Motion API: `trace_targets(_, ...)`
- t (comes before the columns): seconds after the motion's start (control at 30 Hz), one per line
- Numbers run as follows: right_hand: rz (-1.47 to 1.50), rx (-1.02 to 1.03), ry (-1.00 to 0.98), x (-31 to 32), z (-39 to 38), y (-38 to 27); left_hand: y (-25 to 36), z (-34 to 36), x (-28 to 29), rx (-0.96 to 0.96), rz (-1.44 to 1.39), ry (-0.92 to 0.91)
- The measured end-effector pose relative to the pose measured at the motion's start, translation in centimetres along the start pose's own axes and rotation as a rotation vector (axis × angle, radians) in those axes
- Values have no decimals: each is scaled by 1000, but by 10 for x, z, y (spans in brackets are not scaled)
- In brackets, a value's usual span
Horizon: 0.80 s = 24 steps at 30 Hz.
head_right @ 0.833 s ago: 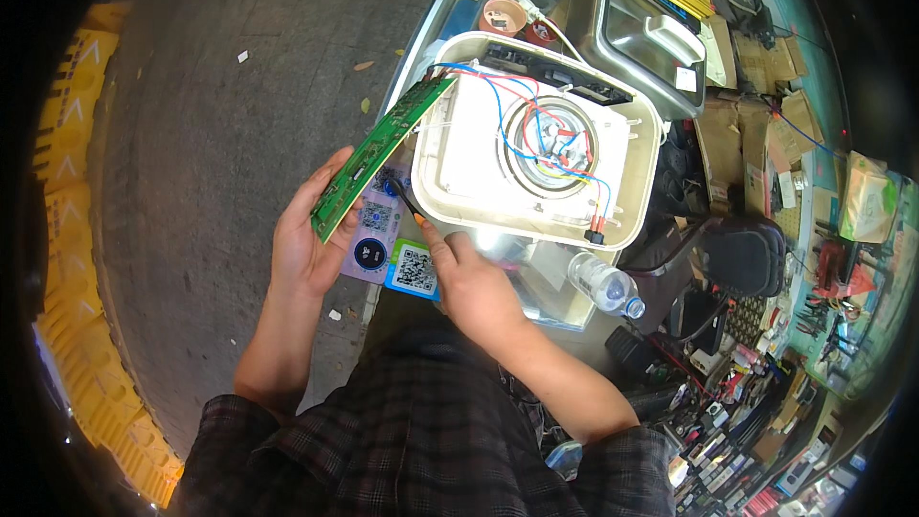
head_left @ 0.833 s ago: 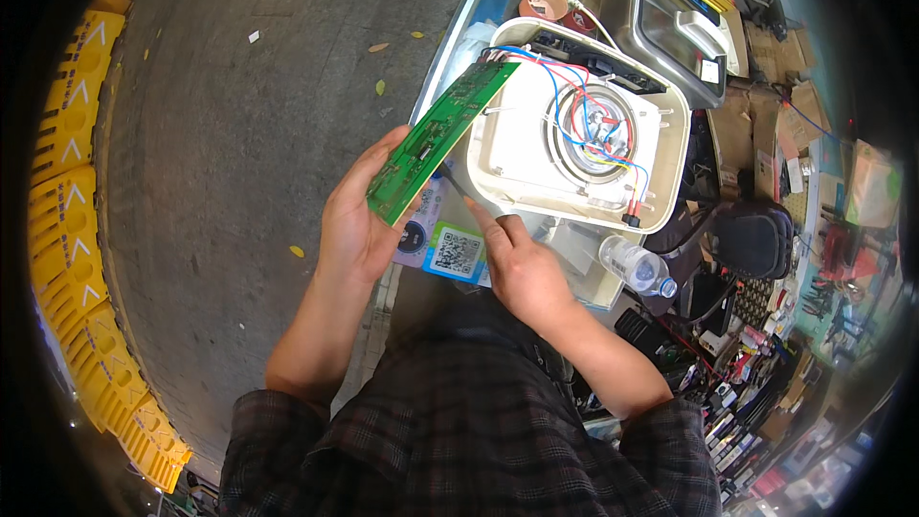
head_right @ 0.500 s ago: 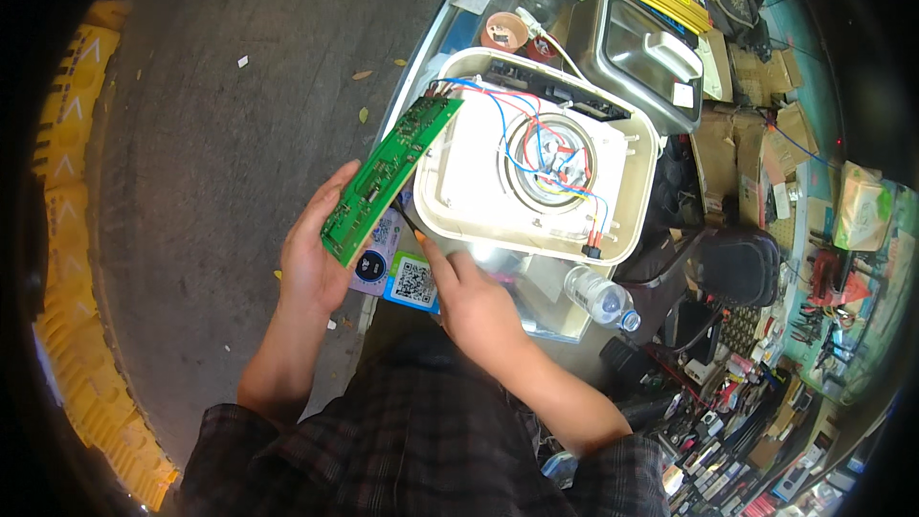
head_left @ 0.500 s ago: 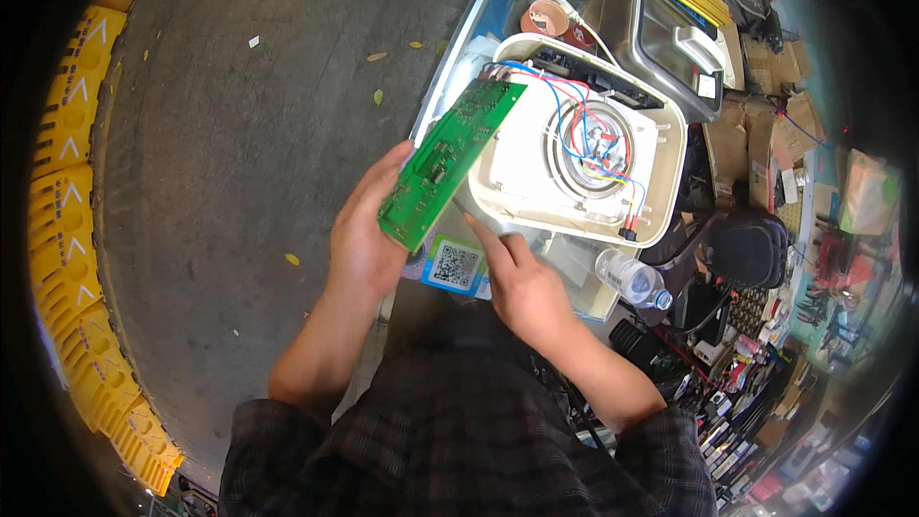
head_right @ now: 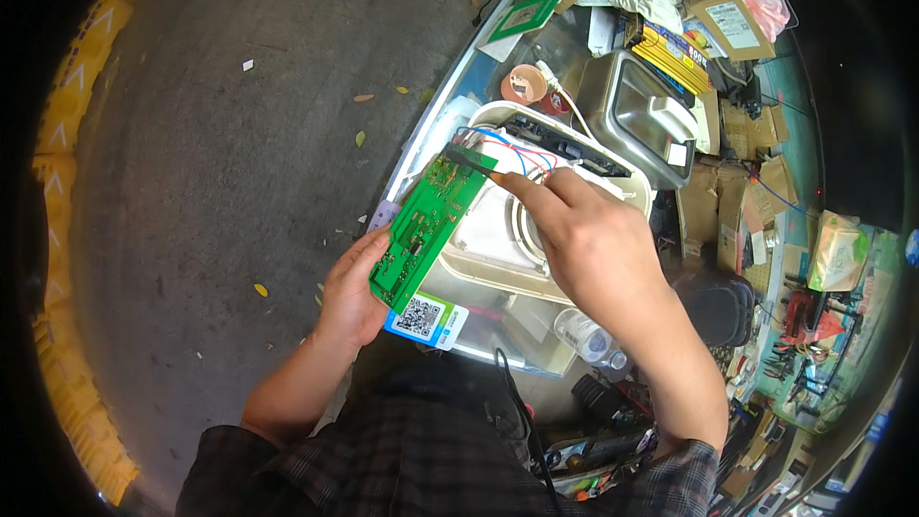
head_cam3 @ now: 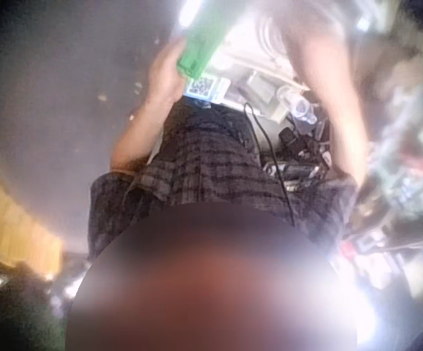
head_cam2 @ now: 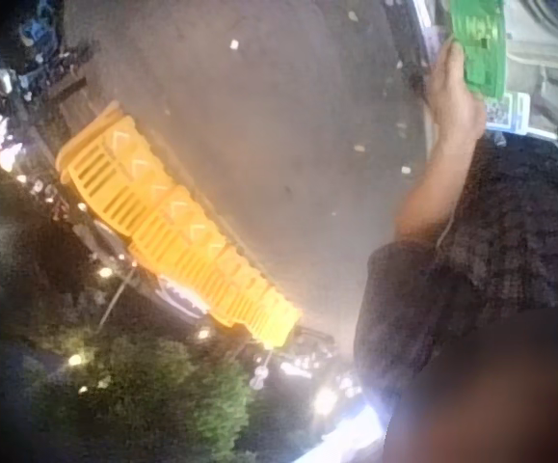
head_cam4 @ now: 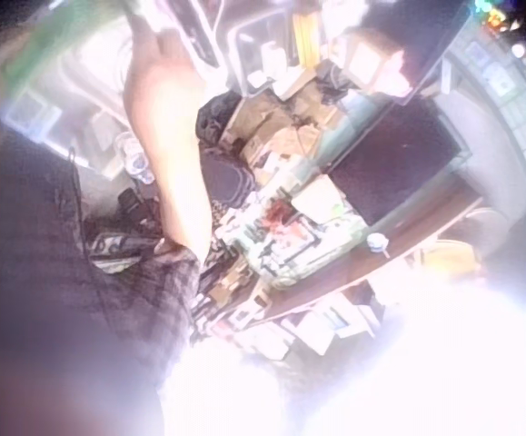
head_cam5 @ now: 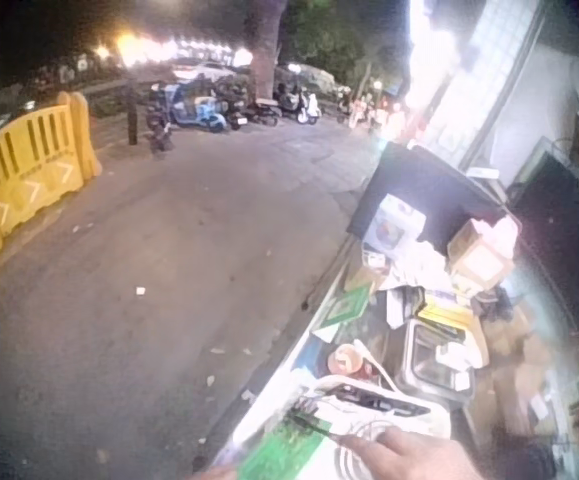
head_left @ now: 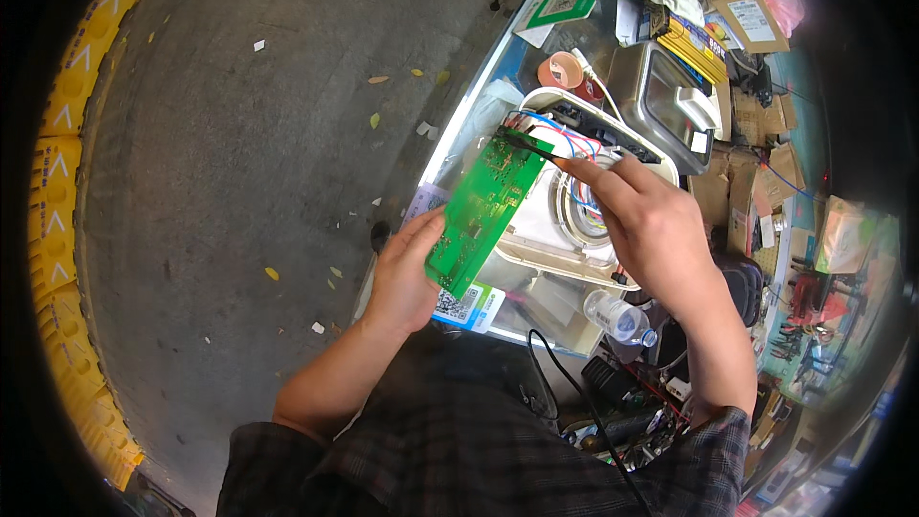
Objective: The person works at a cluttered outdoor stall, using a screwdriver to probe and adjust components on a green circuit board. They repeatedly flip the board, touch wires, and inspect both sides while handling the board and a small plastic bottle.
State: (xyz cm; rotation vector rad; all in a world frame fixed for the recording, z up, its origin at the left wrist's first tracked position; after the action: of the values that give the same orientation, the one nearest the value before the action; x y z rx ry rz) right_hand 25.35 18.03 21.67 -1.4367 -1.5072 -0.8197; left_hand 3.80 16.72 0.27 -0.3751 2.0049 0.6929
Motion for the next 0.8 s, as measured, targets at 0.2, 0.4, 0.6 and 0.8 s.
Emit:
trace_targets(0.2,-341,83,-55,7,51,-12,-4,1,0,-89,25,12)
trace_targets(0.4,-257,91,-127,11,44,-11,-9,1,-1,-122,42,29)
trace_targets(0.6,-258,49,-231,-1,45,-8,-15,0,0,-166,54,23)
trace_targets(0.8,-225,55,-186,2,41,-6,-18,0,-1,-171,61,5)
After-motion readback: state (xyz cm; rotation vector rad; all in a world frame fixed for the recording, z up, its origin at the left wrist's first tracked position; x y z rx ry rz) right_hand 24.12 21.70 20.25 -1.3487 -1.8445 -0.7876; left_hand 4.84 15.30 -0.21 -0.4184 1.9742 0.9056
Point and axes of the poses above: each hand's wrist, its own z-axis towards the middle knuckle, its own x-axis out of the back of the hand, y = z × x, the point moved 7 cm from there along z, towards the middle knuckle, and after that the axes turned 15 degrees about -y, right-handed, at the moved point
